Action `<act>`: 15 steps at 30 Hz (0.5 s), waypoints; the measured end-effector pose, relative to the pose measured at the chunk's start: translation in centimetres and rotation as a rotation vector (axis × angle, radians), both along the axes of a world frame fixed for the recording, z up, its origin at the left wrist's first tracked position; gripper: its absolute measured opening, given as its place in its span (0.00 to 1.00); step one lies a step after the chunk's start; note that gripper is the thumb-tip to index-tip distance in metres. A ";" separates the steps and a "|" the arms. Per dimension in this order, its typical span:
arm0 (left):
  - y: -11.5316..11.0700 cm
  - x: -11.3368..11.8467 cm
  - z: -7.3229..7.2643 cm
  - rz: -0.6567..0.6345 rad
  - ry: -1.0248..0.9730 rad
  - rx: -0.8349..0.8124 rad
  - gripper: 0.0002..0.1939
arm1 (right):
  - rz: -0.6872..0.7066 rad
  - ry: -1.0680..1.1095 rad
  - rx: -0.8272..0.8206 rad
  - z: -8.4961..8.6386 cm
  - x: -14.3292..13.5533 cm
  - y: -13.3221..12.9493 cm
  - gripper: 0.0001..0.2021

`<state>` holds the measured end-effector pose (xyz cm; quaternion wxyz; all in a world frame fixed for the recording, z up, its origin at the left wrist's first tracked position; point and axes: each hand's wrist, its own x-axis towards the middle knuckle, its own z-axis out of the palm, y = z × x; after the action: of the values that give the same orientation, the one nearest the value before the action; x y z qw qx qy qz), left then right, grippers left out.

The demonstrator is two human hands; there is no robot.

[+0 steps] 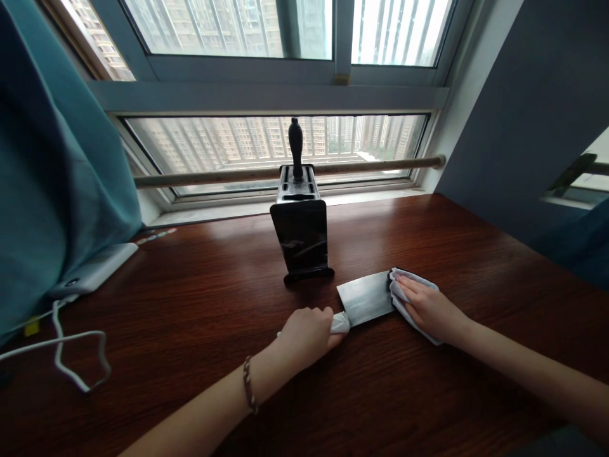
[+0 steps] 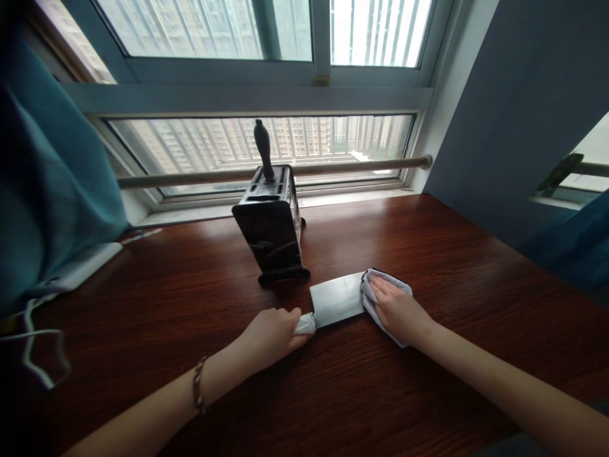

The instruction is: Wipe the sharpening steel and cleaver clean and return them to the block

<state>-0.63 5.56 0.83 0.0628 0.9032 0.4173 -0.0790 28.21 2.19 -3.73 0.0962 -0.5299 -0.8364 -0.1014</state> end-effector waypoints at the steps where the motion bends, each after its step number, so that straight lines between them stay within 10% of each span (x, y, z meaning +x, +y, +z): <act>1: 0.0 0.0 0.0 0.001 0.000 0.001 0.20 | 0.002 -0.007 0.005 0.0 0.4 -0.1 0.21; 15: 0.1 -0.3 -0.5 -0.044 -0.032 0.022 0.22 | -0.025 -0.124 0.038 0.2 1.7 -0.7 0.21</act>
<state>-0.89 5.64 0.37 0.0577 0.9139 0.3971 -0.0613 29.91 1.53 -3.51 0.0528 -0.5313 -0.8319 -0.1512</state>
